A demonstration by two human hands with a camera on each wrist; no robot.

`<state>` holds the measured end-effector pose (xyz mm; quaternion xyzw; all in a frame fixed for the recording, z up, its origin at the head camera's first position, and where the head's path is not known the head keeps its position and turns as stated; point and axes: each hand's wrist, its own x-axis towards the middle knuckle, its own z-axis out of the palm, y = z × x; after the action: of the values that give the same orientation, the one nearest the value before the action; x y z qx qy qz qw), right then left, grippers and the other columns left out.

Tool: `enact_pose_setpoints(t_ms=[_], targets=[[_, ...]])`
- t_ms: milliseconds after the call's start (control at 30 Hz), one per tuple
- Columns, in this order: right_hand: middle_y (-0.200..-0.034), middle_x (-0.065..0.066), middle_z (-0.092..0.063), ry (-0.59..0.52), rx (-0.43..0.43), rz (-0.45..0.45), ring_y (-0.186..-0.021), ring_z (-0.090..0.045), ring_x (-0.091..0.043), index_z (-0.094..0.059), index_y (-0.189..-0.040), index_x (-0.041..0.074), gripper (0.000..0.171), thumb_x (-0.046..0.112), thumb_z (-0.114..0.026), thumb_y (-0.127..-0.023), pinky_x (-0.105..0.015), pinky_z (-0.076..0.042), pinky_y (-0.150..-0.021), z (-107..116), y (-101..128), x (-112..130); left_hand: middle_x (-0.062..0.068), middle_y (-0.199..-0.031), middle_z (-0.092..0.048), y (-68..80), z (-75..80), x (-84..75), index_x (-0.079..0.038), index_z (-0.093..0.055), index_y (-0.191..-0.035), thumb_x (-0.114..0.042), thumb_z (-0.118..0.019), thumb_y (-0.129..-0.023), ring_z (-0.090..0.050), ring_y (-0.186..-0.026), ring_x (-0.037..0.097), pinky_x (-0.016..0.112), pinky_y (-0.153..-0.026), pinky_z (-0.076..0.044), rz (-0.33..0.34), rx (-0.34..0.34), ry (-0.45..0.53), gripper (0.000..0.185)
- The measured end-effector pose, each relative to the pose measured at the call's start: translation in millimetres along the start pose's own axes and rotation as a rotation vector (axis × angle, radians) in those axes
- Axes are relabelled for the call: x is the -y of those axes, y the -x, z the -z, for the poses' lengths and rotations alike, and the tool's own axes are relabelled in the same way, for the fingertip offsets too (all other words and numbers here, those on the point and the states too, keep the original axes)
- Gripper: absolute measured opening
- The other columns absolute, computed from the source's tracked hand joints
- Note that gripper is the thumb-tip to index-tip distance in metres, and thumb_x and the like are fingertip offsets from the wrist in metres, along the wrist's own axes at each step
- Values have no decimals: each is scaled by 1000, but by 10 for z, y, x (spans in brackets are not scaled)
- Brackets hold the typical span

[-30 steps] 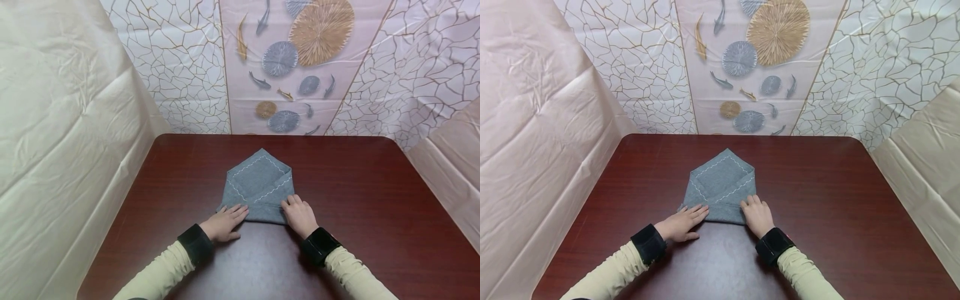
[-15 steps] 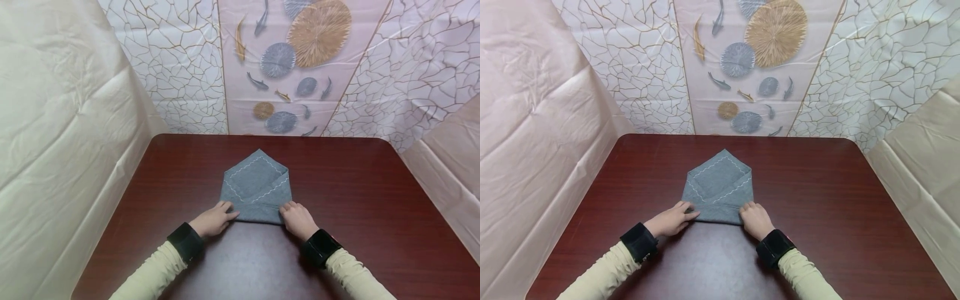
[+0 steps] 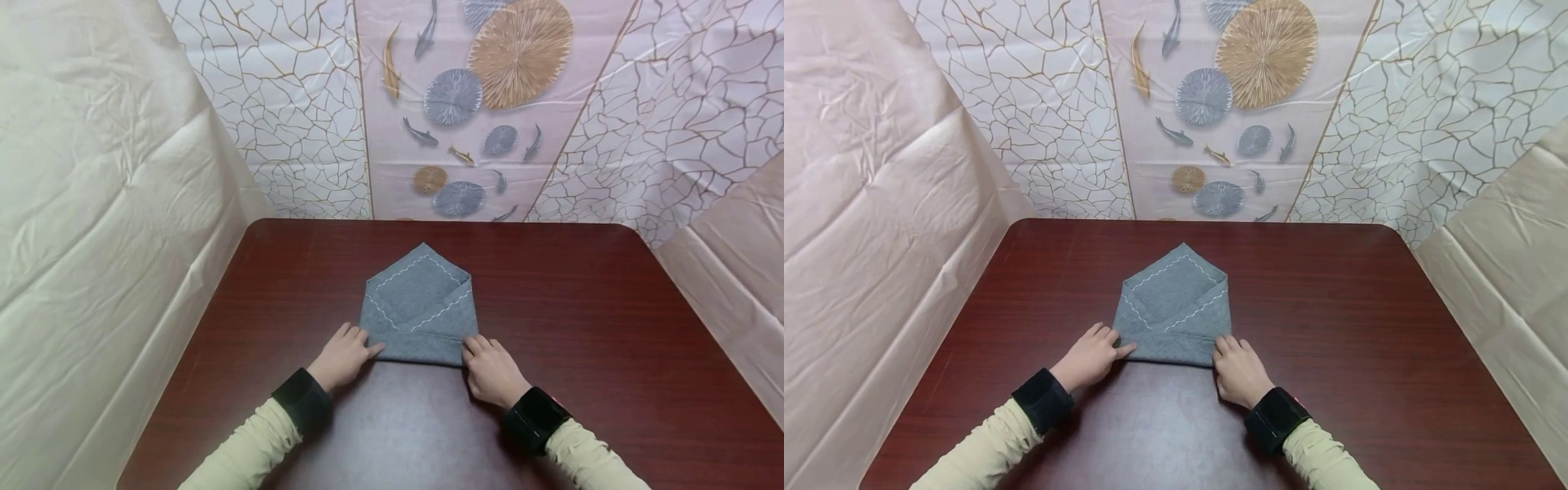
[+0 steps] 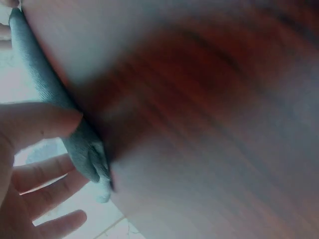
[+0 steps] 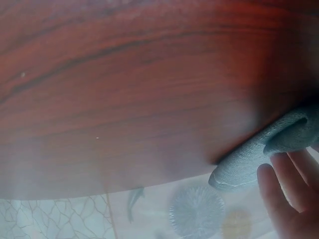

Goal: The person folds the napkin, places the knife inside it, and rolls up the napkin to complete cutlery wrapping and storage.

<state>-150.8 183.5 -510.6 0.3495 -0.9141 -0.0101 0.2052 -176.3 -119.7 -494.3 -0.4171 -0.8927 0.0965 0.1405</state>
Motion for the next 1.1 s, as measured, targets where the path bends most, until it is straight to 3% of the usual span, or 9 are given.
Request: enact_pose_setpoints(t_ms=[133, 333, 567, 800, 1100], targets=[[-83, -14, -55, 25, 10, 31, -74, -52, -30, -61, -82, -4, 21, 4, -55, -64, -40, -43, -65, -16, -15, 11, 5, -77, -54, -37, -24, 37, -27, -68, -110, -11, -63, -77, -52, -69, 22, 33, -70, -42, 0, -10, 34, 37], [-69, -11, -49, 81, -33, 64, -62, -50, -27, -55, -68, 0, 8, 0, -57, -61, -35, -40, -56, -58, -47, 28, 3, -70, -56, -99, -40, 58, -25, -70, -104, -13, -65, -75, -53, -64, 19, 31, -60, -43, -23, -10, 58, 31], [-63, -8, -47, 33, -78, 34, -58, -51, -25, -49, -64, 4, 9, -1, -55, -62, -34, -41, -54, -93, -32, 31, 3, -66, -56, -103, -26, 80, -23, -71, -99, -6, -67, -68, -54, -58, 19, 33, -54, -44, -11, -46, 139, 36], [-68, -7, -56, -95, -98, -60, -64, -57, -26, -55, -73, 2, 13, -2, -57, -62, -38, -46, -61, -80, 19, 5, 5, -68, -58, -97, -38, 100, -12, -68, -98, -4, -63, -67, -56, -61, 21, 35, -54, -44, 14, -50, 194, 32], [-87, -12, -65, -193, -9, -189, -79, -61, -26, -63, -95, -2, 30, -3, -60, -66, -41, -48, -69, -19, 20, -39, 5, -77, -64, -85, -96, 161, -7, -61, -91, 0, -60, -69, -58, -65, 22, 35, -56, -46, 66, -105, 283, 23]])
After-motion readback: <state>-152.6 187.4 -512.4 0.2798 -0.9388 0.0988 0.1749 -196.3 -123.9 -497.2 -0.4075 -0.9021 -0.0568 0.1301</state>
